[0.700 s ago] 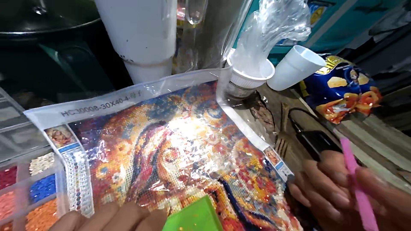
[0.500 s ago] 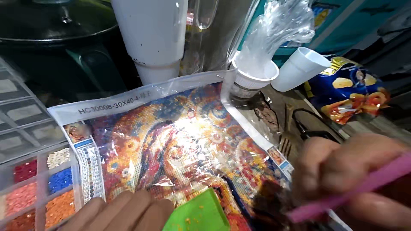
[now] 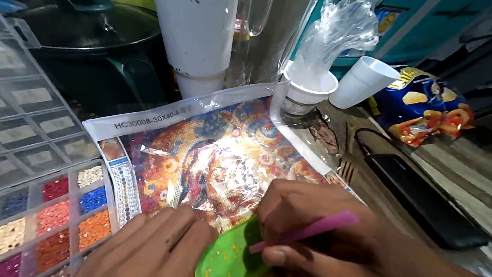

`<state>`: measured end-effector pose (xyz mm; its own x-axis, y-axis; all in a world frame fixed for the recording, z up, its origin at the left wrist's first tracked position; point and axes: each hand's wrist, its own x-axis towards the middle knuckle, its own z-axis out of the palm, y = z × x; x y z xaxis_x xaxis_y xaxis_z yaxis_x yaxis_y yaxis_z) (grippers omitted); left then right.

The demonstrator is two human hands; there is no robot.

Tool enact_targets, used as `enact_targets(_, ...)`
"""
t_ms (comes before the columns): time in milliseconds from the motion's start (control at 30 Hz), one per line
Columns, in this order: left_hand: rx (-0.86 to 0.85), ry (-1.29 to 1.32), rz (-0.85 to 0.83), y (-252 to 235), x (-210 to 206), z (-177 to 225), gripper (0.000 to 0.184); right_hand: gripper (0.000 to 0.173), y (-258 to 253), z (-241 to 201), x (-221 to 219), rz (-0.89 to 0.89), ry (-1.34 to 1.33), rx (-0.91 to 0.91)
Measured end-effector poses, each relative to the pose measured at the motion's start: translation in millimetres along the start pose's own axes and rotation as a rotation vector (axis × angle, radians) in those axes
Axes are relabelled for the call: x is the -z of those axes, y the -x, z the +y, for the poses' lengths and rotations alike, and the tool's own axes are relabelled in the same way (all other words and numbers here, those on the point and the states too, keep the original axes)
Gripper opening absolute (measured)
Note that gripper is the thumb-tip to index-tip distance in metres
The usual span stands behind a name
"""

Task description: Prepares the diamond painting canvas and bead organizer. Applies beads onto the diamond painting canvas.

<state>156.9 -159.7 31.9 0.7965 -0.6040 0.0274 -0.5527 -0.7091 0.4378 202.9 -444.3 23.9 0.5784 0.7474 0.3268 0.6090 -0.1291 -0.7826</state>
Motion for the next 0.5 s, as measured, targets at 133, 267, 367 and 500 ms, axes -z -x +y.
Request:
enact_targets(133, 0.001, 0.005, -0.001, 1, -1, -1, 0.052, 0.017, -2, -2, 2, 0.055, -0.064, -0.060)
enact_targets(267, -0.003, 0.006, -0.004, 0, 0, -2, 0.053, 0.023, 3, -12, 23, 0.099, 0.033, -0.113)
enact_targets(367, -0.004, 0.004, -0.007, -1, 0, -1, 0.054, 0.029, 12, -7, 36, 0.107, 0.162, -0.121)
enact_targets(500, -0.004, 0.028, 0.027, -4, -1, 0, 0.056, 0.032, 16, 4, 41, 0.087, 0.037, -0.124)
